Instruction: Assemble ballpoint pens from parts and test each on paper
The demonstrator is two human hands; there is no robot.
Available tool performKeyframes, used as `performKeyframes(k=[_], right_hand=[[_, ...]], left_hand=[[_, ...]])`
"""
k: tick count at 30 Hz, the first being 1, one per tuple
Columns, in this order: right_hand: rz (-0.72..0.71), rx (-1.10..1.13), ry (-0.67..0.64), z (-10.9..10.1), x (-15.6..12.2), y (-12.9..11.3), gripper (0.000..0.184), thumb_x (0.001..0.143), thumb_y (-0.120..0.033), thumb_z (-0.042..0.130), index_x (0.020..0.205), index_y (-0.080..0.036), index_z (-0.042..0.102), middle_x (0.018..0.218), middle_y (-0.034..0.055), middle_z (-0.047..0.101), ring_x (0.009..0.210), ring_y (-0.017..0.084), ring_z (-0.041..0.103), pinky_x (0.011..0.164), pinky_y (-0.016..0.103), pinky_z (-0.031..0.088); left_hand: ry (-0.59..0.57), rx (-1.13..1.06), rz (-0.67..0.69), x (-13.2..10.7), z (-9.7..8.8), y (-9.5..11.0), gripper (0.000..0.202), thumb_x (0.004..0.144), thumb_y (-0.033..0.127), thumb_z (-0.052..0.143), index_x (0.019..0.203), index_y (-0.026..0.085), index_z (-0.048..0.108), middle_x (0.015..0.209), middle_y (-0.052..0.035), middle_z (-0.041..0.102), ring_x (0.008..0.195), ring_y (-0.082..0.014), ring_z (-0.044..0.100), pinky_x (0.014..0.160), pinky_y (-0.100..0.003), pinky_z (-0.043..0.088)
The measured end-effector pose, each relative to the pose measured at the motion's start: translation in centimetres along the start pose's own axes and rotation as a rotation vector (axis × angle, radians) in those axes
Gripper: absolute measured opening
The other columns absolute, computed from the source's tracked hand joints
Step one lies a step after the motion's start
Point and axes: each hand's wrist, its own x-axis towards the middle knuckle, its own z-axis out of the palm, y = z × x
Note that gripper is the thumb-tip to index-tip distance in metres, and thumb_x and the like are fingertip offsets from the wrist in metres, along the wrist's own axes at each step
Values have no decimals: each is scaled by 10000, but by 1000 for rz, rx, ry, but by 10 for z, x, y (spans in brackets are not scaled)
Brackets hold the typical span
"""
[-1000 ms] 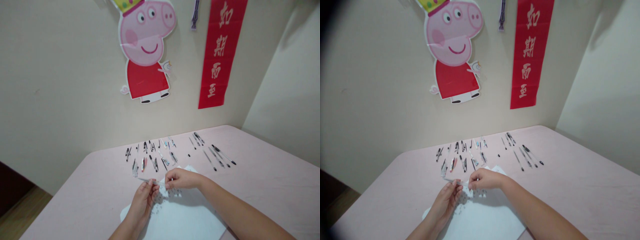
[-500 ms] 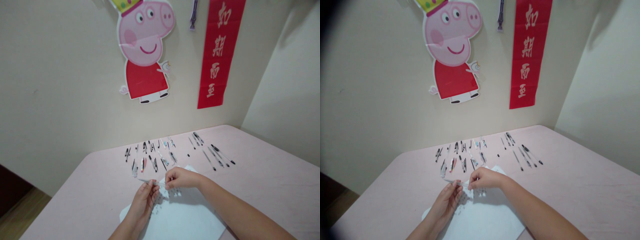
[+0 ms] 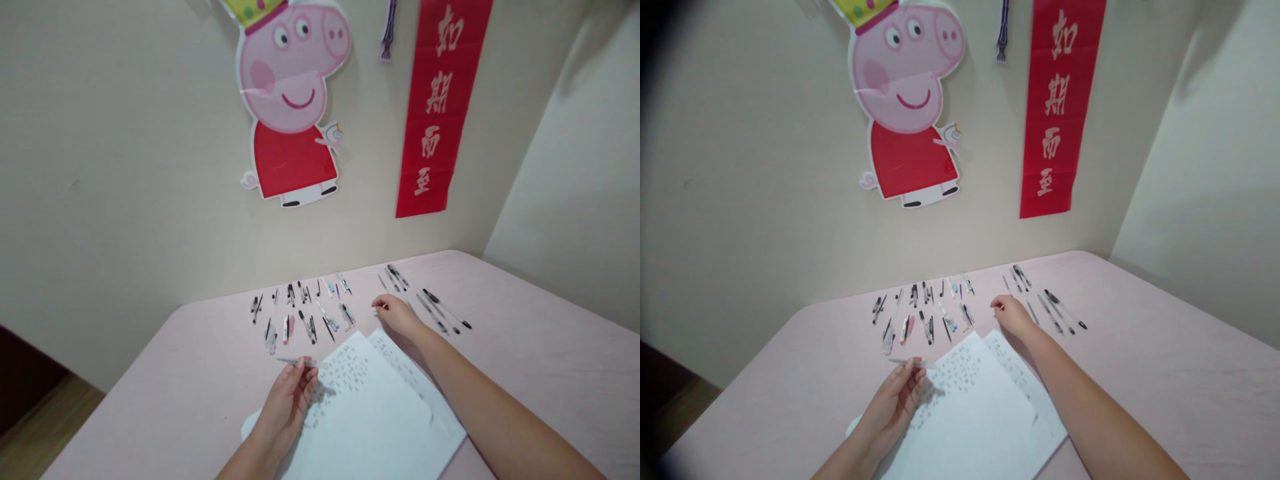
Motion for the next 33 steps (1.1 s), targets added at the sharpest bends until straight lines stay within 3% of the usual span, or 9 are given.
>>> performKeyframes(k=[5, 10, 18, 25, 29, 33], right_hand=[[28, -77, 46, -2, 5, 29, 279, 728, -55, 451, 872, -141, 675, 906, 92, 658, 830, 175, 581, 782, 276, 411], [-10, -128, 17, -3, -1, 21, 230, 739, -131, 525, 905, -158, 681, 897, 77, 642, 810, 174, 573, 774, 268, 409], [-45, -179, 21, -6, -5, 12, 127, 707, -135, 543, 790, -157, 636, 809, 63, 617, 760, 172, 550, 713, 267, 388], [-7, 115, 69, 1, -4, 5, 109, 671, -158, 515, 771, -188, 547, 662, -7, 569, 622, 142, 528, 572, 242, 389], [66, 347, 9, 5, -6, -12, 150, 662, -199, 522, 812, -198, 518, 637, -34, 517, 526, 114, 497, 456, 211, 360], [-19, 445, -80, 6, -11, -36, 183, 635, -200, 557, 816, -173, 551, 685, -20, 527, 555, 99, 486, 454, 197, 378]], left_hand=[[0, 4, 5, 2, -2, -1, 155, 841, 53, 512, 742, 87, 626, 658, -52, 637, 576, -99, 648, 563, -171, 571], [1, 12, 6, 3, -3, -2, 147, 844, 62, 514, 754, 89, 627, 651, -47, 638, 575, -91, 644, 566, -167, 570], [23, 4, 0, -1, 2, 0, 141, 837, 51, 521, 745, 91, 621, 642, -42, 638, 567, -92, 645, 551, -161, 568], [-4, -4, 0, 1, -2, -1, 128, 829, 58, 535, 743, 101, 619, 634, -41, 639, 573, -103, 653, 557, -164, 569], [-16, -9, 5, 3, -3, -1, 132, 833, 59, 529, 745, 96, 620, 646, -46, 641, 583, -102, 653, 567, -168, 569], [-24, -8, 10, 4, -5, -2, 136, 836, 52, 523, 750, 88, 622, 651, -48, 643, 590, -97, 652, 573, -168, 568]])
